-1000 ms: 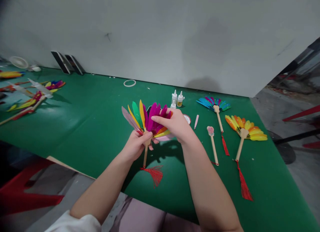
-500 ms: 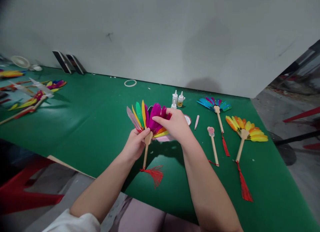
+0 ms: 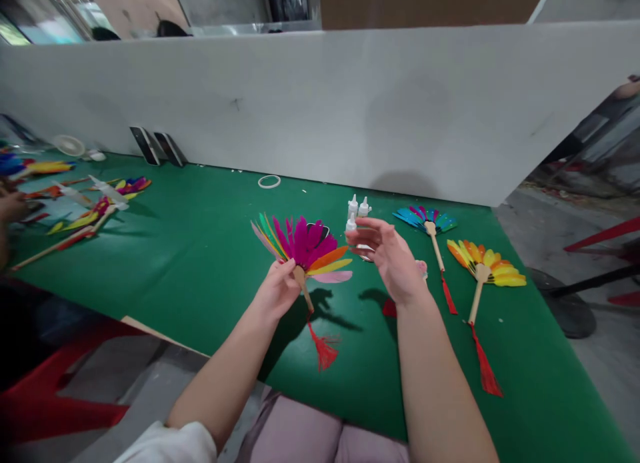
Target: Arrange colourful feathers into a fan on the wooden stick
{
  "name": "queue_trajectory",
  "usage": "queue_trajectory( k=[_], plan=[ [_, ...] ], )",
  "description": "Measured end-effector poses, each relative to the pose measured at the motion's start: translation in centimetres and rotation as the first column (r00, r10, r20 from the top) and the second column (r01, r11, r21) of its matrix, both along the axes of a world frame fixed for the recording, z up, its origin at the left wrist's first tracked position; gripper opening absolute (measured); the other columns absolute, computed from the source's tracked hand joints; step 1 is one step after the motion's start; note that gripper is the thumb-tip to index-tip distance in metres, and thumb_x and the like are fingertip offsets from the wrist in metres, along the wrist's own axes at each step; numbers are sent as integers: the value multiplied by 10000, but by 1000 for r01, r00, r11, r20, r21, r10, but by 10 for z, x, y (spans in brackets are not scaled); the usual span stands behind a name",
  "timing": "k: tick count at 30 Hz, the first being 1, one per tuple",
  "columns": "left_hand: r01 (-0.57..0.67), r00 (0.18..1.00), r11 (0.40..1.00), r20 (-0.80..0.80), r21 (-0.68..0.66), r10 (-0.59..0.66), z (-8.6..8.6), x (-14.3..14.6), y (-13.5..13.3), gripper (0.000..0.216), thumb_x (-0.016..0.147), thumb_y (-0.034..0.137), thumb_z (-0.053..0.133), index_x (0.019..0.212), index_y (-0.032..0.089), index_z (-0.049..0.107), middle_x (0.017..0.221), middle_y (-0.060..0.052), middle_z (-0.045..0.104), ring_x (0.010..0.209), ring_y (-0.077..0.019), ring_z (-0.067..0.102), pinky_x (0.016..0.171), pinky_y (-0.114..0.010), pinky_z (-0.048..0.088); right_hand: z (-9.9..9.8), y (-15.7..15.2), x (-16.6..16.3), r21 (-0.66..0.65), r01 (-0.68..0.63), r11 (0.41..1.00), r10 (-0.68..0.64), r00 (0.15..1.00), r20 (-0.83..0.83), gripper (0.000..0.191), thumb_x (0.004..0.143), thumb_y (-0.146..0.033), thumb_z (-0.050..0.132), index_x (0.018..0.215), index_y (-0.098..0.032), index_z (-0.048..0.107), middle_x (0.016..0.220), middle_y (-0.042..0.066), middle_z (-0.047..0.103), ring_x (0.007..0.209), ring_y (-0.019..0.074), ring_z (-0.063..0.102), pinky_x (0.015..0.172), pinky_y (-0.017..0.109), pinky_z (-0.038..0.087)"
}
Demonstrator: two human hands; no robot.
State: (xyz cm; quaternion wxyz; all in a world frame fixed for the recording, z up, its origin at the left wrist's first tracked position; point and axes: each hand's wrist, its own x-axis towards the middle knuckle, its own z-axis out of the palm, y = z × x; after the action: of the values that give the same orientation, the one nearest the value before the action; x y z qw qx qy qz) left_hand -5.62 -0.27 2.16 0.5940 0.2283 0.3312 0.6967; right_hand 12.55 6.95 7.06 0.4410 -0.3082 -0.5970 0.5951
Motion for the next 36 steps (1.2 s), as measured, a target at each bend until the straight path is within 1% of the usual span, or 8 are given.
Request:
queue_trajectory(
  k=[2,4,8,17,23,27,30,36],
  plan=[
    [55,998,997,17,61,-57,6,-2,-3,278,558,315,730,784,191,629,796,-17,664,820,-167,609,734,-281,446,-15,-19,7,-82,3,997,5,995,98,481,813,-573,330,984,-206,591,931,77,647,893,195,601,800,352,460],
    [156,987,984,14,88,-158,8,-3,-7,327,525,380,738,771,197,624,792,-28,657,916,-211,589,819,-347,427,-30,-47,5,-156,-153,976,190,948,257,360,777,-478,486,949,-193,621,929,63,654,923,204,584,852,370,434],
    [331,944,937,-41,111,-329,4,4,-14,403,454,522,730,635,191,589,699,-34,606,963,-249,561,900,-416,382,-47,-105,-17,-215,-318,923,367,896,252,291,761,-346,536,1009,-215,613,1021,46,638,926,200,583,828,354,446],
    [356,932,931,-38,-84,-359,-12,22,-25,380,650,627,529,780,282,620,691,-41,588,838,-223,573,829,-466,410,-57,-149,-38,-67,-118,991,134,923,360,189,773,-322,508,794,-178,627,686,10,633,632,137,564,620,259,440],
    [579,815,816,39,2,-578,-5,10,-32,568,613,532,610,1049,169,573,1038,-124,617,971,-257,576,893,-431,391,-51,-157,-24,-177,132,975,-67,941,333,222,722,-381,563,716,-166,614,554,-3,591,425,98,479,412,213,364],
    [318,948,947,-6,-54,-319,-4,-22,-37,504,716,557,488,1002,154,586,1040,-119,626,975,-242,582,829,-382,445,-60,-157,-9,-196,264,944,-186,920,345,275,701,-442,576,692,-169,604,514,-1,570,468,128,523,455,232,407],
    [184,964,977,-174,-111,-202,10,-46,-35,631,710,668,399,1003,147,601,910,-115,664,847,-226,621,707,-339,484,-72,-158,0,-152,292,944,-215,896,388,297,703,-458,572,692,-163,611,552,20,591,522,145,546,509,250,438],
    [156,709,968,-661,-195,-248,45,-49,-21,338,617,425,680,814,150,676,701,-67,681,635,-172,622,624,-288,481,-79,-162,8,-62,305,950,-246,857,453,317,709,-482,552,692,-175,629,560,27,609,541,163,566,517,258,438]
  ],
)
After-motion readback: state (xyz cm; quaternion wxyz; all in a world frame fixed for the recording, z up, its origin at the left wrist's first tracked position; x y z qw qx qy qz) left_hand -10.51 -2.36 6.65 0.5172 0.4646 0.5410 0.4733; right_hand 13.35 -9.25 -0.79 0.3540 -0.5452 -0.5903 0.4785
